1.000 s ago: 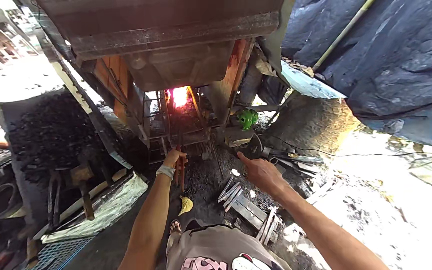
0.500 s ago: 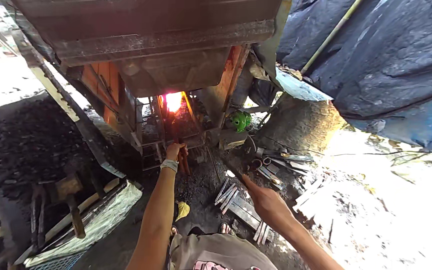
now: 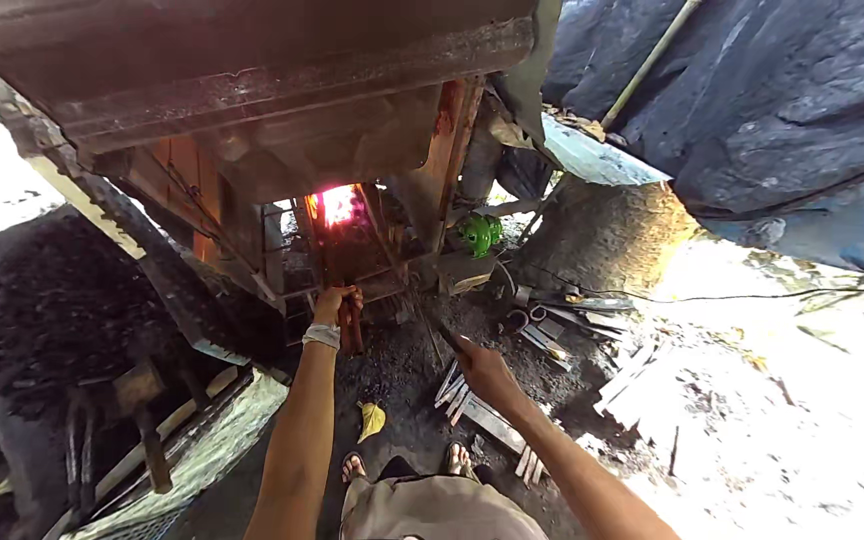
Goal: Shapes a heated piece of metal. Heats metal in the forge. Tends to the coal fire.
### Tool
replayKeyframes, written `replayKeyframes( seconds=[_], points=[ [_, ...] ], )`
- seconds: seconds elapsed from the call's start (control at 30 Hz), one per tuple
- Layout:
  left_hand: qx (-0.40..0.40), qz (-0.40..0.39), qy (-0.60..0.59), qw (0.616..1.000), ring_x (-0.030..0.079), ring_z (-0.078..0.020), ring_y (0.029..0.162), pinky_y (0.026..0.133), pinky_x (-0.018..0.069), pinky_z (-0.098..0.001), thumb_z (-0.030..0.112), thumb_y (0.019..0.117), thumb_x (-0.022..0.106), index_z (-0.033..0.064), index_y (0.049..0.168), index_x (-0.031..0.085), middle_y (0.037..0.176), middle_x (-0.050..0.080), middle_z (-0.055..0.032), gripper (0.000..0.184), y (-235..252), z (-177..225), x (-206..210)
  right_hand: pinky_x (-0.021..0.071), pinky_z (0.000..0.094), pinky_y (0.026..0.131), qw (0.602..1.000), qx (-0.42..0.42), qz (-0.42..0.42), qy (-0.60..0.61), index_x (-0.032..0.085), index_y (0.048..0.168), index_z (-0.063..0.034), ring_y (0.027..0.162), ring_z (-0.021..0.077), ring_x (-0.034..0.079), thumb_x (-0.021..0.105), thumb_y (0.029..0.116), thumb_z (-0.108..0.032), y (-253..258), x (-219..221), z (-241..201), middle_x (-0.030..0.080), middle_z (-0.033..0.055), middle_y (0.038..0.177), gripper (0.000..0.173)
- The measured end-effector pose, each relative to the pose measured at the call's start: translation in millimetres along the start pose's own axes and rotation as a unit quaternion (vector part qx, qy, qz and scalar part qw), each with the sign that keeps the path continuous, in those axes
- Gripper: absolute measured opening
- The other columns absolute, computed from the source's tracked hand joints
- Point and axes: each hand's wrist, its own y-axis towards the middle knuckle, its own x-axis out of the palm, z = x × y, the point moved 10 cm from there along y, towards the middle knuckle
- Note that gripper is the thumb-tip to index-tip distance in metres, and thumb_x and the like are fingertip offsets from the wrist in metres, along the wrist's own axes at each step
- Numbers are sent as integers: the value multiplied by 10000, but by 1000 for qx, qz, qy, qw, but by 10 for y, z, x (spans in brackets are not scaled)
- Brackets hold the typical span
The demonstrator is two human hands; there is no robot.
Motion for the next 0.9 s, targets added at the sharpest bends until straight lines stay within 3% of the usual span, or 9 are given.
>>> replayKeyframes(
  seconds=[0.13,0.2,0.27,0.37,0.47,0.53,0.67,0.77,0.9],
  points=[
    [29,60,122,990,628,-178,513,458,548,-297,11,1012,550,-56,1155,539,748,656,-131,158,74,-201,112,545,604,867,993,38,0,-114,287,1638,-278,978,420,701,402,1081,-228,-193,-296,-185,717,202,1042,571],
    [38,97,194,975,619,-178,517,464,552,-314,-19,952,589,-39,1220,500,750,628,-119,283,107,-432,188,567,549,800,1000,15,9,-17,374,1611,-236,835,359,707,432,1091,-241,-422,-307,-55,723,175,944,524],
    [31,126,248,960,623,-203,555,496,563,-355,6,937,585,-22,1287,485,798,618,-132,365,128,-645,253,542,385,535,977,6,-9,214,455,1559,-147,545,207,593,472,1073,-209,-649,-192,126,641,89,755,490],
    [24,150,284,947,642,-243,611,536,575,-402,36,948,574,-22,1290,488,858,620,-169,358,81,-774,405,453,286,357,822,72,-68,560,420,1539,-119,406,115,471,447,1060,-164,-872,120,240,519,30,653,482],
    [16,165,344,924,708,-296,830,714,615,-455,109,998,564,-32,1372,498,1108,651,-239,405,91,-636,551,390,216,341,690,121,-88,708,440,1480,-146,413,64,439,423,1098,-193,-607,356,114,481,2,660,386],
    [13,170,352,920,713,-293,853,740,614,-451,118,999,574,-33,1360,518,1112,664,-234,396,183,-557,591,387,198,340,657,127,-101,737,446,1443,-144,412,59,454,422,1107,-212,-274,397,-83,487,2,652,344],
    [19,133,209,969,658,-255,646,543,582,-401,17,947,569,19,1393,473,921,634,-187,456,81,-606,460,408,247,362,759,91,-98,637,416,1525,-149,438,103,464,442,1109,-205,82,152,-217,509,36,691,420],
    [1,91,160,983,680,-272,694,577,590,-408,-27,897,625,46,1435,442,982,651,-203,573,-269,-692,176,432,281,372,834,45,-70,546,411,1557,-140,442,127,477,477,1093,-185,42,-108,-161,541,53,699,471],
    [-7,87,166,982,686,-272,729,589,594,-399,-52,900,640,9,1364,483,1018,640,-206,493,-596,-727,-128,455,301,394,887,15,-60,457,401,1564,-131,447,138,484,476,1096,-194,299,-156,-187,556,57,716,479]
  ],
)
